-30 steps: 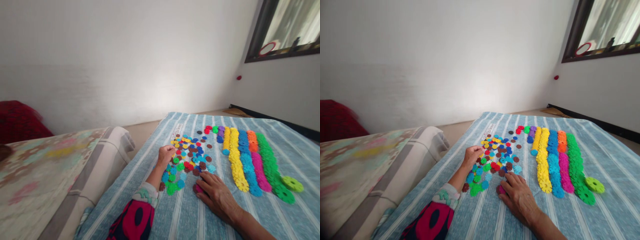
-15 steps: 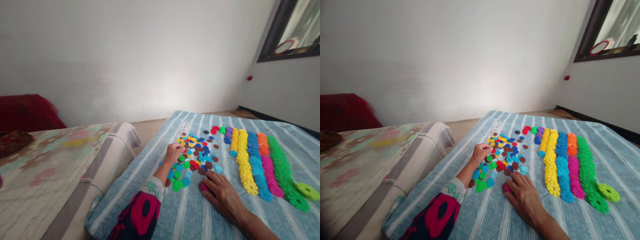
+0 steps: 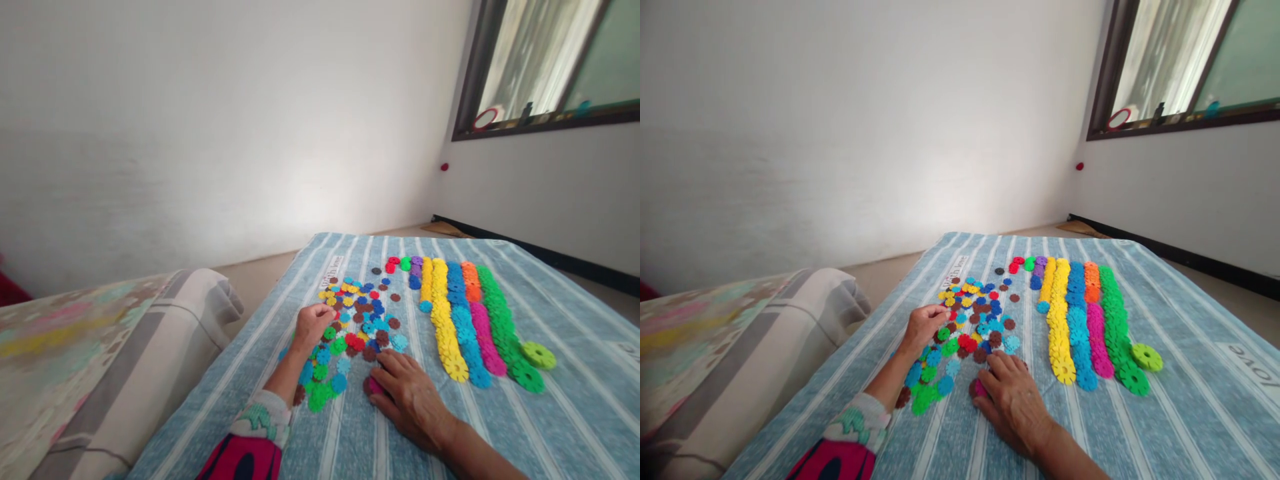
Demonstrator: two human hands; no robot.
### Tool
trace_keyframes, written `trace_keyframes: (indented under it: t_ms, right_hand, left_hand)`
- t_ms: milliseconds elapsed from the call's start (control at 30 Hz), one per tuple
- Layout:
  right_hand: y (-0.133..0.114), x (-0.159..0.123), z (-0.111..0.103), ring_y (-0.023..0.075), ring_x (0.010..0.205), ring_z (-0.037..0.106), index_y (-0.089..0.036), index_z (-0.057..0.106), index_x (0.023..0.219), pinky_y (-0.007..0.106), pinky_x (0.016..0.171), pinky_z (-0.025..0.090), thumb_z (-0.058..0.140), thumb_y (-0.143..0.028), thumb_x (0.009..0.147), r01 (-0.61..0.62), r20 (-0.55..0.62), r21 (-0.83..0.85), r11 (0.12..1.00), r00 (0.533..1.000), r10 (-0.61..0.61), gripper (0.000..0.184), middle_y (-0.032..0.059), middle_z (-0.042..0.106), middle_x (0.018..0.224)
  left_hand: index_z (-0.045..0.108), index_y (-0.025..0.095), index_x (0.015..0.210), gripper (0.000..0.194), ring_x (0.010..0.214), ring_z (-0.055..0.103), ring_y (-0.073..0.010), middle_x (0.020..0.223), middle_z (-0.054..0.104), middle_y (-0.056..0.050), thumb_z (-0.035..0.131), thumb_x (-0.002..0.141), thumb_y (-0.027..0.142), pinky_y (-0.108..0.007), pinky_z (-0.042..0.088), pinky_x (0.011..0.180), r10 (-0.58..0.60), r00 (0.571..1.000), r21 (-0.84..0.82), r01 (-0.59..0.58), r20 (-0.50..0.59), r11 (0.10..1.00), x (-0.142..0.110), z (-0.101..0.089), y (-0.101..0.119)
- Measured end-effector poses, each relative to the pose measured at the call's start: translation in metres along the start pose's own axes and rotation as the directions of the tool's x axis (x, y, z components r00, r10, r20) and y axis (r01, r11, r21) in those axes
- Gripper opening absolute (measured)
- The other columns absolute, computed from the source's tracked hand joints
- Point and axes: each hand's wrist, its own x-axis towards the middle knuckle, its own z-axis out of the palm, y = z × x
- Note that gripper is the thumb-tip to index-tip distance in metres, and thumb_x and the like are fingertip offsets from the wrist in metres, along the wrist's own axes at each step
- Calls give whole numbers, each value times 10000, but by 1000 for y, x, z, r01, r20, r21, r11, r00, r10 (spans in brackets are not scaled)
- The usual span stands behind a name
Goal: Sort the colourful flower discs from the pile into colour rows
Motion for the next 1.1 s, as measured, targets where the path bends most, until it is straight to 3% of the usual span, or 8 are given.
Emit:
trace_keyframes:
  t_ms: [700, 933, 1100]
  right_hand:
    - [4, 0, 5, 278, 1102, 519, -214, 607, 958, 441, 938, 411, 655, -228, 875, 8, -24, 17, 1000, 1000, -8, 97, 63, 598, 1085]
    - [5, -1, 8, 279, 1115, 516, -220, 597, 951, 441, 941, 408, 672, -221, 859, 2, -23, 36, 999, 1000, -2, 119, 55, 599, 1114]
    - [4, 0, 9, 275, 1090, 531, -226, 601, 945, 439, 935, 410, 681, -214, 845, -18, -28, 42, 999, 999, 19, 129, 50, 606, 1111]
  left_hand:
    - [710, 140, 677, 225, 613, 593, -156, 615, 666, 7, 600, 670, 336, -240, 443, 599, 53, 997, 118, -59, 56, 991, 6, -2, -5]
    - [716, 157, 737, 180, 720, 646, -161, 734, 716, -12, 558, 726, 242, -242, 480, 719, 140, 982, 233, -167, 128, 958, 0, 1, 0]
    - [703, 170, 760, 155, 776, 641, -164, 798, 708, -24, 550, 754, 197, -263, 492, 772, 242, 958, 384, -284, 155, 878, 1, 7, -3]
